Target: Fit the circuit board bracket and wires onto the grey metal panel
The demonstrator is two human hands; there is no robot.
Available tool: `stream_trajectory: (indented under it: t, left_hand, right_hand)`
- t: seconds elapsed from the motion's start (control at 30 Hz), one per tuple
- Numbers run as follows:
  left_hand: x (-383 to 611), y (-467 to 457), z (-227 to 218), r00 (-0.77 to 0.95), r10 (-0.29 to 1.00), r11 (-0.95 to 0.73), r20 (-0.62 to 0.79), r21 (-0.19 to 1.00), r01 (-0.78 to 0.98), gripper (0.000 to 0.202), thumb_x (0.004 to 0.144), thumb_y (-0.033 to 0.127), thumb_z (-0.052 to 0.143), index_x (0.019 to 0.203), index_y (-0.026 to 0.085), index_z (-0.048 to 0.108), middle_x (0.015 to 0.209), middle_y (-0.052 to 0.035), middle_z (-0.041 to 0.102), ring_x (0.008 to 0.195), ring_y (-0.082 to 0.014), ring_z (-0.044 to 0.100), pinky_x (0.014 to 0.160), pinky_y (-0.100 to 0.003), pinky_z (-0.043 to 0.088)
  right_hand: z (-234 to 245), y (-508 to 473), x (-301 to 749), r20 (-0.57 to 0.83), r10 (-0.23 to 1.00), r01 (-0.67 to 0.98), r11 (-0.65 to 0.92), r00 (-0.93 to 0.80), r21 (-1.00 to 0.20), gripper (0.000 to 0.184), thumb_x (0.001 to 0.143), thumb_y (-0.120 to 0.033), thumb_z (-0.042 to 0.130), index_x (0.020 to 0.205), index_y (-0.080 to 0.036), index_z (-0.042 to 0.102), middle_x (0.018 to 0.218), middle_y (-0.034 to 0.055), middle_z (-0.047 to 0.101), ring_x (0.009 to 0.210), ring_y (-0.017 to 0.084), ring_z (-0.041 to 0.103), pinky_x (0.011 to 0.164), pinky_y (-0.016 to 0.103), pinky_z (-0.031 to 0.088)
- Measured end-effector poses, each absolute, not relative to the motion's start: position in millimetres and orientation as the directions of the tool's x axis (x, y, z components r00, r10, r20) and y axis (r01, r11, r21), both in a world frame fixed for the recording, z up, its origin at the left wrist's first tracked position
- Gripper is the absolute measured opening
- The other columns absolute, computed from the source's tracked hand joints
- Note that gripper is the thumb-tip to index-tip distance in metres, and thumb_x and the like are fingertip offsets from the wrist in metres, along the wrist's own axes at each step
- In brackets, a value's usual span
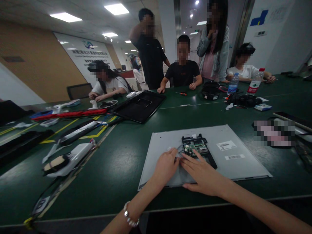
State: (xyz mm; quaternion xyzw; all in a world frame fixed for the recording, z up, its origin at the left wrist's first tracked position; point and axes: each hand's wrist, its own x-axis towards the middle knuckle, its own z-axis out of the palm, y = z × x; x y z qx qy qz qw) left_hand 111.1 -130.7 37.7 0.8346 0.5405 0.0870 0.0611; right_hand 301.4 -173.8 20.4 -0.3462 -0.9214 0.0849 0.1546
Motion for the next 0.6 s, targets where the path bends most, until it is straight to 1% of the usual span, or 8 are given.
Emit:
stream_trajectory:
  t: [0.13, 0.23, 0.33, 0.4, 0.47, 0.53, 0.6]
  left_hand:
    - [111, -130, 37, 0.378, 0.923, -0.384, 0.07, 0.184, 0.905, 0.026, 0.091, 0.021, 0.046, 0.113, 0.012, 0.057, 0.101, -0.0149, 0.069, 0.095, -0.0265, 0.066, 0.083, -0.036, 0.048]
    - [109, -129, 33, 0.342, 0.938, -0.348, 0.064, 0.184, 0.919, 0.03, 0.091, 0.024, 0.049, 0.118, 0.013, 0.053, 0.095, -0.0136, 0.069, 0.091, -0.0262, 0.066, 0.079, -0.035, 0.048]
    - [106, -127, 30, 0.326, 0.941, -0.337, 0.088, 0.208, 0.918, 0.032, 0.09, 0.026, 0.051, 0.12, 0.015, 0.051, 0.094, -0.0125, 0.069, 0.09, -0.0258, 0.067, 0.078, -0.034, 0.048]
    - [105, -126, 29, 0.325, 0.939, -0.344, 0.115, 0.233, 0.91, 0.032, 0.088, 0.025, 0.053, 0.119, 0.015, 0.05, 0.098, -0.0126, 0.07, 0.091, -0.0262, 0.067, 0.079, -0.035, 0.048]
    - [103, -125, 28, 0.331, 0.932, -0.36, 0.148, 0.278, 0.89, 0.034, 0.087, 0.023, 0.054, 0.12, 0.016, 0.05, 0.105, -0.0133, 0.069, 0.096, -0.0267, 0.067, 0.083, -0.036, 0.049]
    - [102, -123, 28, 0.333, 0.925, -0.377, 0.182, 0.334, 0.864, 0.039, 0.085, 0.02, 0.056, 0.123, 0.017, 0.049, 0.115, -0.0135, 0.067, 0.103, -0.0268, 0.066, 0.089, -0.038, 0.048]
    - [101, -123, 28, 0.33, 0.919, -0.39, 0.216, 0.376, 0.841, 0.046, 0.083, 0.018, 0.057, 0.128, 0.017, 0.047, 0.123, -0.0132, 0.065, 0.109, -0.0272, 0.063, 0.095, -0.04, 0.047]
  right_hand:
    - [16, -175, 304, 0.254, 0.652, 0.603, 0.758, -0.714, -0.249, 0.068, 0.096, -0.056, 0.041, 0.144, -0.008, 0.044, 0.146, 0.0162, 0.049, 0.143, 0.026, 0.032, 0.121, 0.05, 0.002]
    - [15, -176, 305, 0.27, 0.651, 0.603, 0.759, -0.709, -0.247, 0.066, 0.095, -0.054, 0.045, 0.142, -0.008, 0.047, 0.145, 0.0164, 0.051, 0.142, 0.027, 0.034, 0.122, 0.049, 0.007]
    - [18, -178, 307, 0.284, 0.653, 0.596, 0.757, -0.702, -0.267, 0.061, 0.094, -0.05, 0.049, 0.14, -0.01, 0.049, 0.145, 0.0148, 0.051, 0.141, 0.026, 0.036, 0.122, 0.047, 0.011]
    - [21, -180, 310, 0.29, 0.654, 0.586, 0.755, -0.699, -0.292, 0.057, 0.095, -0.046, 0.049, 0.141, -0.013, 0.049, 0.145, 0.0116, 0.052, 0.141, 0.024, 0.037, 0.122, 0.047, 0.014]
    - [25, -181, 315, 0.308, 0.668, 0.589, 0.743, -0.677, -0.318, 0.054, 0.095, -0.042, 0.049, 0.143, -0.017, 0.047, 0.144, 0.0087, 0.053, 0.141, 0.024, 0.036, 0.121, 0.048, 0.016]
    - [28, -179, 326, 0.341, 0.705, 0.618, 0.709, -0.622, -0.339, 0.053, 0.095, -0.038, 0.048, 0.145, -0.02, 0.044, 0.144, 0.0074, 0.053, 0.141, 0.024, 0.036, 0.12, 0.05, 0.02]
    - [28, -173, 344, 0.381, 0.756, 0.667, 0.652, -0.533, -0.36, 0.051, 0.096, -0.036, 0.047, 0.145, -0.022, 0.044, 0.145, 0.007, 0.052, 0.141, 0.024, 0.037, 0.118, 0.052, 0.024]
